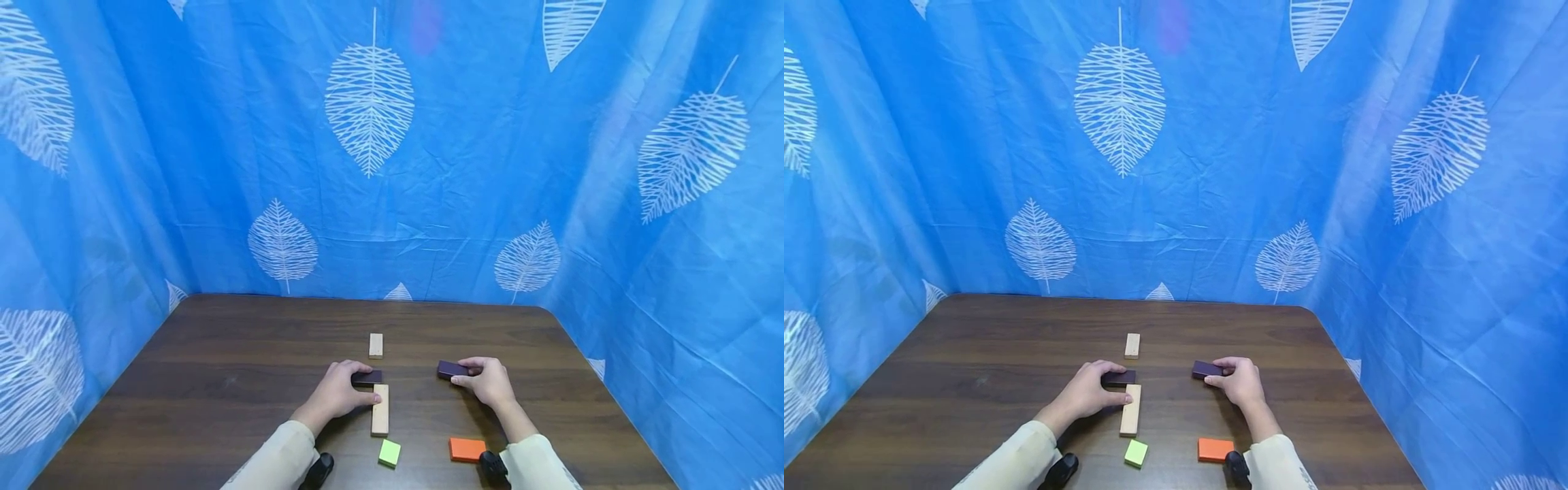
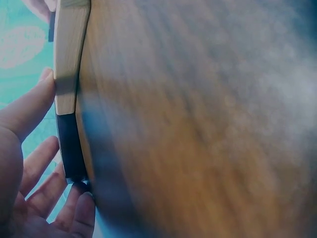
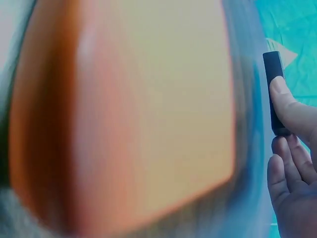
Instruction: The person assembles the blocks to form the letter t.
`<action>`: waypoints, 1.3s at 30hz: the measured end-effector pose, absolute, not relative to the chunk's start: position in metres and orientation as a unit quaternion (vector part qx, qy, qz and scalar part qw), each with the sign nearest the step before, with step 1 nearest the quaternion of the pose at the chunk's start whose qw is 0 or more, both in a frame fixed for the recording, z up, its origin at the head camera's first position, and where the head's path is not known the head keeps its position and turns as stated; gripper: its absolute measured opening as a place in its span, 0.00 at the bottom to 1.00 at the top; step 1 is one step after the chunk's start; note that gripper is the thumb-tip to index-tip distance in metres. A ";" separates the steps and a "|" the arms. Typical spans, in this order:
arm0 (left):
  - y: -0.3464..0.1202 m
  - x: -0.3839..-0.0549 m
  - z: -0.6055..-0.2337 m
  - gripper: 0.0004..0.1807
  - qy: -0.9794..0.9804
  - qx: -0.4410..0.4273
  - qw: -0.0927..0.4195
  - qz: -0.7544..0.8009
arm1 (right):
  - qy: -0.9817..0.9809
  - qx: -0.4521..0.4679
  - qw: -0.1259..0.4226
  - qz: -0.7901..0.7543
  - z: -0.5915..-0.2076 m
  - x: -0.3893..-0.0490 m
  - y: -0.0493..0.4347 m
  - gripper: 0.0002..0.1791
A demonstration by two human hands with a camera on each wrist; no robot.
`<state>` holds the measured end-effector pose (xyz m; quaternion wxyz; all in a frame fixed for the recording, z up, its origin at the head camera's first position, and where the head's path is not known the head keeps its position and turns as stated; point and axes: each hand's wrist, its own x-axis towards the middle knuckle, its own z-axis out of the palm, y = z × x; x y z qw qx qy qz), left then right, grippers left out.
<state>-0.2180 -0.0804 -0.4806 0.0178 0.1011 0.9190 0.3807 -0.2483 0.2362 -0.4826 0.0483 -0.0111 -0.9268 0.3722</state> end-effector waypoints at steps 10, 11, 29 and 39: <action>-0.082 -0.218 -0.480 0.31 0.918 0.106 0.017 0.382 | -0.923 0.000 0.029 0.383 -0.472 -0.249 0.216 0.18; -0.082 -0.218 -0.480 0.31 0.918 0.106 0.017 0.381 | -0.923 0.003 0.029 0.384 -0.471 -0.249 0.214 0.18; -0.086 -0.217 -0.480 0.32 0.922 0.089 0.023 0.376 | -0.909 0.057 -0.001 0.412 -0.471 -0.249 0.182 0.19; -0.082 -0.218 -0.480 0.32 0.922 0.098 0.018 0.374 | -0.905 0.073 -0.002 0.418 -0.467 -0.252 0.173 0.19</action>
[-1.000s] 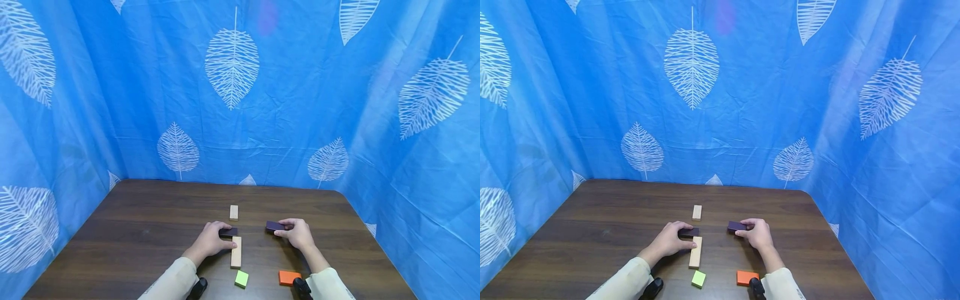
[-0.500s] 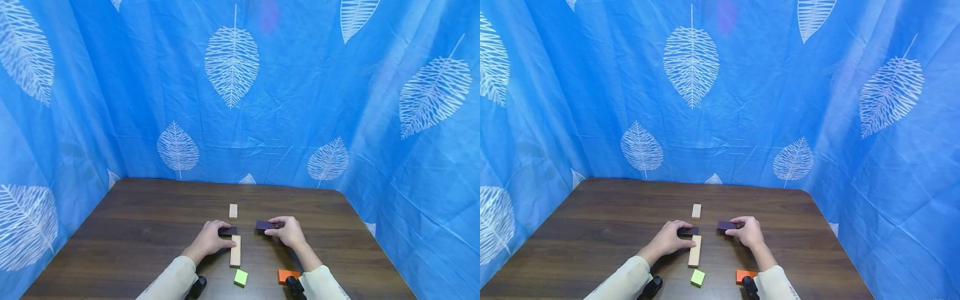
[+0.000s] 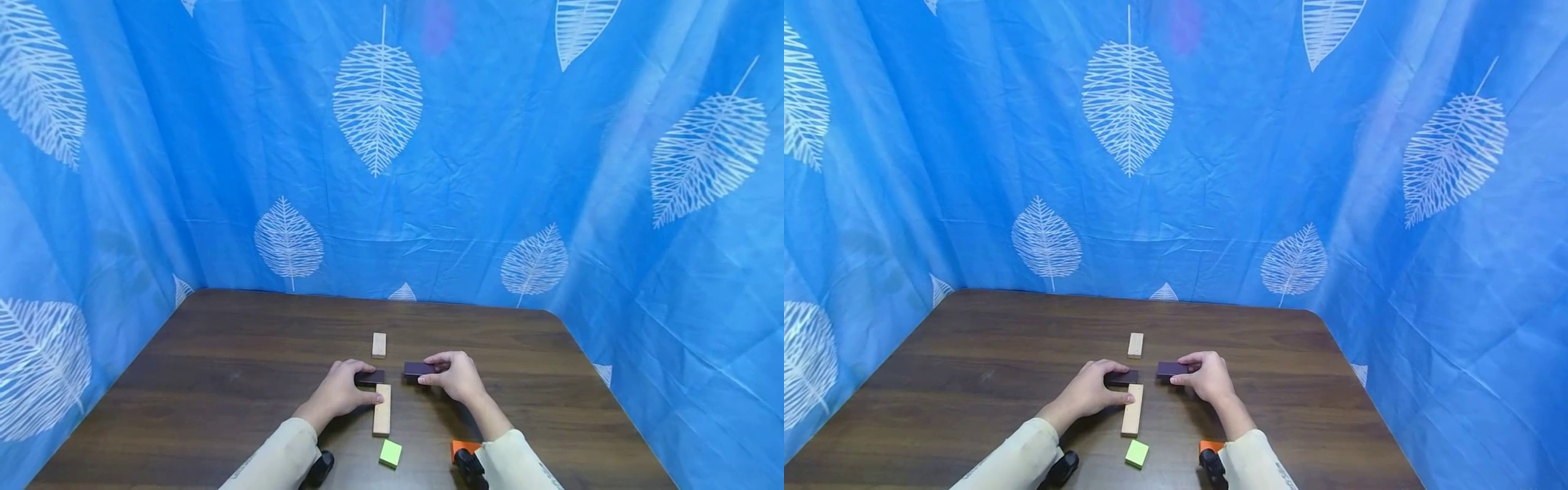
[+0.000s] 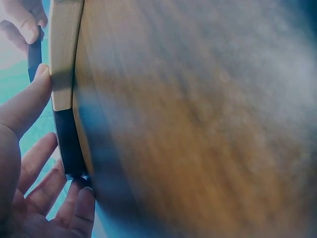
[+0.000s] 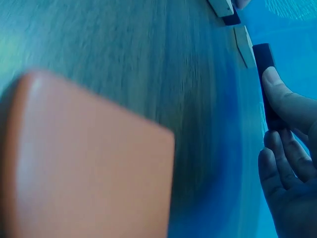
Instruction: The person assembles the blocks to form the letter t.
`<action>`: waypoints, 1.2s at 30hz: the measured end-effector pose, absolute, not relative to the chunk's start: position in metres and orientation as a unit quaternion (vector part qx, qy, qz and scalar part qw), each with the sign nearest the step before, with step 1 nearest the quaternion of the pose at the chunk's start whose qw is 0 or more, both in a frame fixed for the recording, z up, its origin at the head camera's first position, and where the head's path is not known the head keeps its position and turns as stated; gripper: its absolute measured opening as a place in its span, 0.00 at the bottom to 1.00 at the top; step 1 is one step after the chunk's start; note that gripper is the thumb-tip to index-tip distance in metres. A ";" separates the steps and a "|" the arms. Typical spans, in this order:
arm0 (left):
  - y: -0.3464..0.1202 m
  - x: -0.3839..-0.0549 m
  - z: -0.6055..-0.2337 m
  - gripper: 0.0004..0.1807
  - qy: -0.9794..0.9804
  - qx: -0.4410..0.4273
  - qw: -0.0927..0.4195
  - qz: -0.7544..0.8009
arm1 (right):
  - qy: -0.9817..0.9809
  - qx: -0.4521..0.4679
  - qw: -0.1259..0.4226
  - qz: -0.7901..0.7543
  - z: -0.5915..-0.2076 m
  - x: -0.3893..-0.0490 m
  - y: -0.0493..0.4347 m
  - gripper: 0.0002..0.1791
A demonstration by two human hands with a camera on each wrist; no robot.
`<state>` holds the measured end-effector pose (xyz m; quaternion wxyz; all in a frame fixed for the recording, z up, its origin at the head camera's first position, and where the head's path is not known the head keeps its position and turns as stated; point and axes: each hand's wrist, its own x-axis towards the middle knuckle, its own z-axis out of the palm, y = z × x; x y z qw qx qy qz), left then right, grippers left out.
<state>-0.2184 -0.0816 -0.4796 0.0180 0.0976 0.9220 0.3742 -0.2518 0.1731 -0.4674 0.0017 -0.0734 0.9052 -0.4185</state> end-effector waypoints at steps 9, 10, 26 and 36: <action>-0.081 -0.220 -0.477 0.33 0.926 0.097 0.024 0.365 | 0.908 -0.086 0.004 -0.410 -0.465 -0.251 0.161 0.20; -0.081 -0.219 -0.477 0.33 0.926 0.096 0.025 0.364 | 0.909 -0.087 0.005 -0.409 -0.465 -0.251 0.160 0.20; -0.078 -0.219 -0.473 0.32 0.927 0.094 0.028 0.361 | 0.911 -0.086 0.018 -0.403 -0.467 -0.248 0.146 0.20; -0.078 -0.220 -0.476 0.32 0.927 0.099 0.032 0.359 | 0.909 -0.100 0.017 -0.405 -0.467 -0.249 0.144 0.19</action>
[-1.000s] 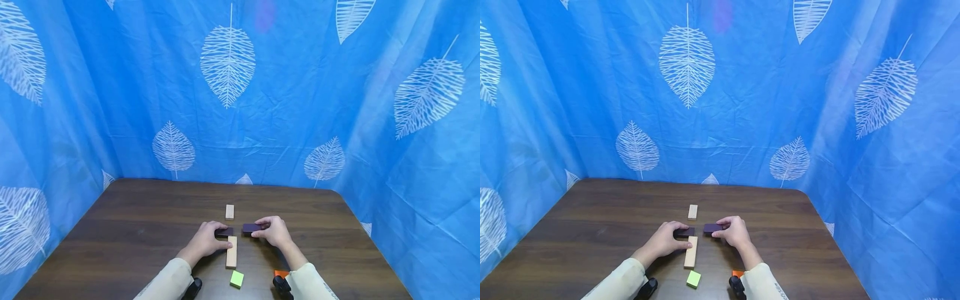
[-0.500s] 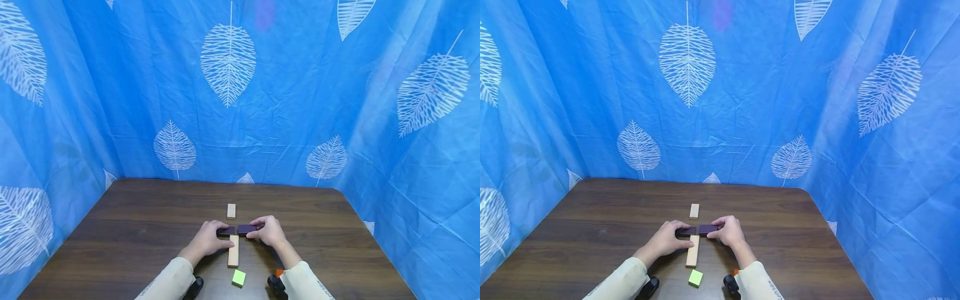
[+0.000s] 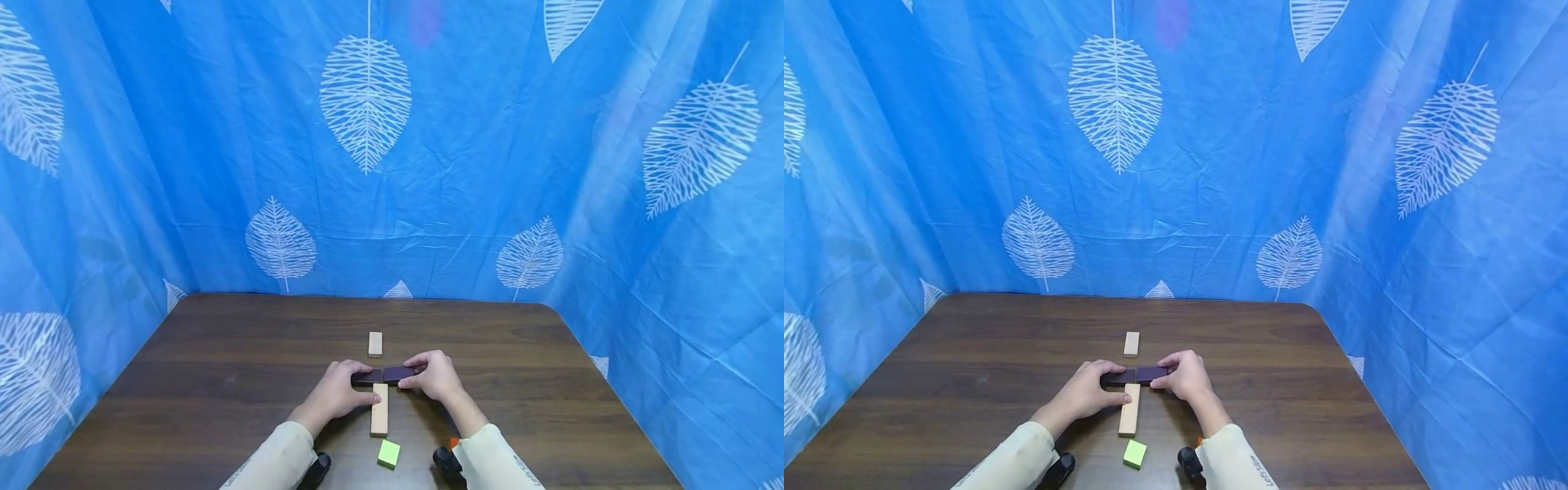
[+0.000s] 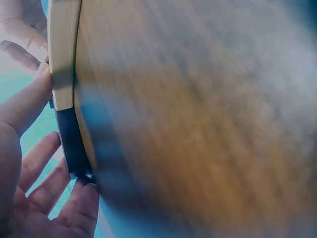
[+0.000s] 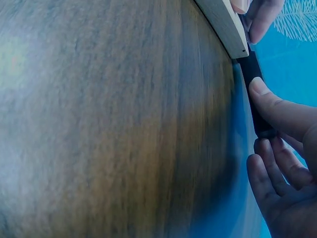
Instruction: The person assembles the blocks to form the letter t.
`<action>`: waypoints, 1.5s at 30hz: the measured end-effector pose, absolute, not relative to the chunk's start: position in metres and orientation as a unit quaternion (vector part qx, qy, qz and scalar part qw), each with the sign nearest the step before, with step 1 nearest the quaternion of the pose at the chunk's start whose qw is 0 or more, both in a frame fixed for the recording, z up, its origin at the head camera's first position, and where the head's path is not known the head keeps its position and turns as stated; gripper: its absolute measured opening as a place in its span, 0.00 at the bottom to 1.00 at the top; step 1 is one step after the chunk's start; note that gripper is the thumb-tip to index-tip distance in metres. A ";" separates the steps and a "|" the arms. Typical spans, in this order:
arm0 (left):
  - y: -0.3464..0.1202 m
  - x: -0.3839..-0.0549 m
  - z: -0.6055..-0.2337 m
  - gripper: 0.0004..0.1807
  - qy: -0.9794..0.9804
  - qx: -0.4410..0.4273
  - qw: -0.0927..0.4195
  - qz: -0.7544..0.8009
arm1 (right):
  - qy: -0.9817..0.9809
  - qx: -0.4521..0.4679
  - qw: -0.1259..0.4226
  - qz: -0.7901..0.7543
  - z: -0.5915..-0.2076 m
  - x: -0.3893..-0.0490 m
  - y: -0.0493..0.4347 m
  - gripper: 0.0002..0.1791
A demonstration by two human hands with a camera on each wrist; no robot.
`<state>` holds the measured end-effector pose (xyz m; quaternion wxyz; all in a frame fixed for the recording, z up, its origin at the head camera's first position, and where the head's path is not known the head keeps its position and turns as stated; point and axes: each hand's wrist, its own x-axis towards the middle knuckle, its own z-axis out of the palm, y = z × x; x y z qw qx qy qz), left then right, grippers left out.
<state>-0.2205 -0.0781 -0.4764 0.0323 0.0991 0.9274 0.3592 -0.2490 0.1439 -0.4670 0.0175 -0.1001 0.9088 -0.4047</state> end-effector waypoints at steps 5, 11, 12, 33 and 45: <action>-0.079 -0.221 -0.477 0.32 0.928 0.100 0.032 0.356 | 0.911 -0.102 0.016 -0.400 -0.468 -0.249 0.142 0.20; -0.077 -0.221 -0.475 0.32 0.928 0.105 0.030 0.358 | 0.915 -0.103 0.011 -0.391 -0.471 -0.250 0.143 0.20; -0.077 -0.221 -0.475 0.32 0.928 0.104 0.031 0.357 | 0.915 -0.103 0.012 -0.391 -0.472 -0.250 0.143 0.20; -0.079 -0.219 -0.475 0.32 0.927 0.109 0.026 0.357 | 0.913 -0.116 0.013 -0.391 -0.478 -0.251 0.136 0.20; -0.079 -0.221 -0.476 0.32 0.931 0.109 0.020 0.349 | 0.918 -0.147 -0.016 -0.368 -0.480 -0.252 0.135 0.18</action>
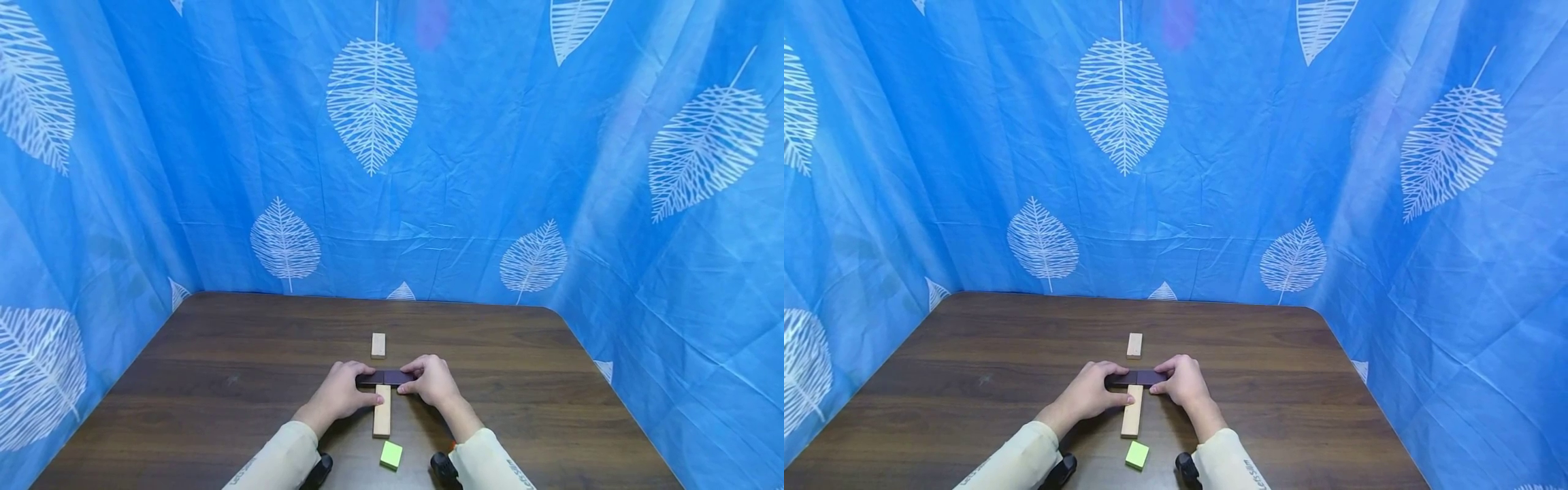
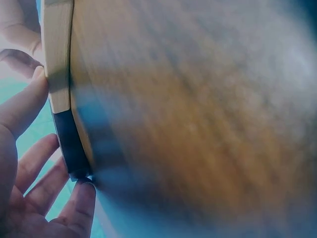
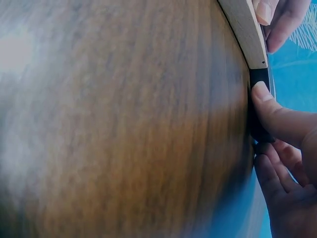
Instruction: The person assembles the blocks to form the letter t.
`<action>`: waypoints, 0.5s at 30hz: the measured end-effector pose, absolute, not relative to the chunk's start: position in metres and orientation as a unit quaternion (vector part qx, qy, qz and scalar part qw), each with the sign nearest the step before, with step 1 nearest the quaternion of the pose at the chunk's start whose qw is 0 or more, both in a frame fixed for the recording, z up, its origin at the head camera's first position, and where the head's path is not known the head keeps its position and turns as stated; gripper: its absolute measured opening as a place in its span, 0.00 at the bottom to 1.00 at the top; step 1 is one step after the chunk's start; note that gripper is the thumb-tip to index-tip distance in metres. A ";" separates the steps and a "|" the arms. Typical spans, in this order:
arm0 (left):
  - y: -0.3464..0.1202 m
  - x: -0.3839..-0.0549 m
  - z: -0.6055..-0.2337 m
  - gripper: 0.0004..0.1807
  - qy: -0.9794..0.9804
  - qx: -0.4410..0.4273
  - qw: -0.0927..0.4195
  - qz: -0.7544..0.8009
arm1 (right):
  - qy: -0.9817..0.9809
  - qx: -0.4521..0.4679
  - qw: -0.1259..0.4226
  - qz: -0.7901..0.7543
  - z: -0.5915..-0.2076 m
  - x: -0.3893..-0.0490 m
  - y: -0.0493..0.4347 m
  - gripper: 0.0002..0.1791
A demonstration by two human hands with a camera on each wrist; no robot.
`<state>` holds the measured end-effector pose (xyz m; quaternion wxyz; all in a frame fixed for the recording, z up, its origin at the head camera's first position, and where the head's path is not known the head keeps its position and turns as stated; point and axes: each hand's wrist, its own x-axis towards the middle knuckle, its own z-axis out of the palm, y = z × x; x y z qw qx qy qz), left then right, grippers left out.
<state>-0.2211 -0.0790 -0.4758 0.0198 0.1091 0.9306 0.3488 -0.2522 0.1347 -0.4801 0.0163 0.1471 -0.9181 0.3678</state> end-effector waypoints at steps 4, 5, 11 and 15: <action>-0.078 -0.221 -0.475 0.31 0.932 0.105 0.024 0.346 | -0.919 0.160 0.023 0.361 -0.480 -0.252 0.134 0.18; -0.078 -0.221 -0.475 0.30 0.933 0.104 0.025 0.345 | -0.919 0.162 0.024 0.358 -0.480 -0.252 0.134 0.18; -0.077 -0.221 -0.473 0.30 0.935 0.100 0.028 0.338 | -0.922 0.168 0.022 0.348 -0.480 -0.253 0.135 0.17; -0.076 -0.222 -0.474 0.30 0.936 0.101 0.027 0.337 | -0.922 0.175 0.013 0.345 -0.479 -0.251 0.134 0.17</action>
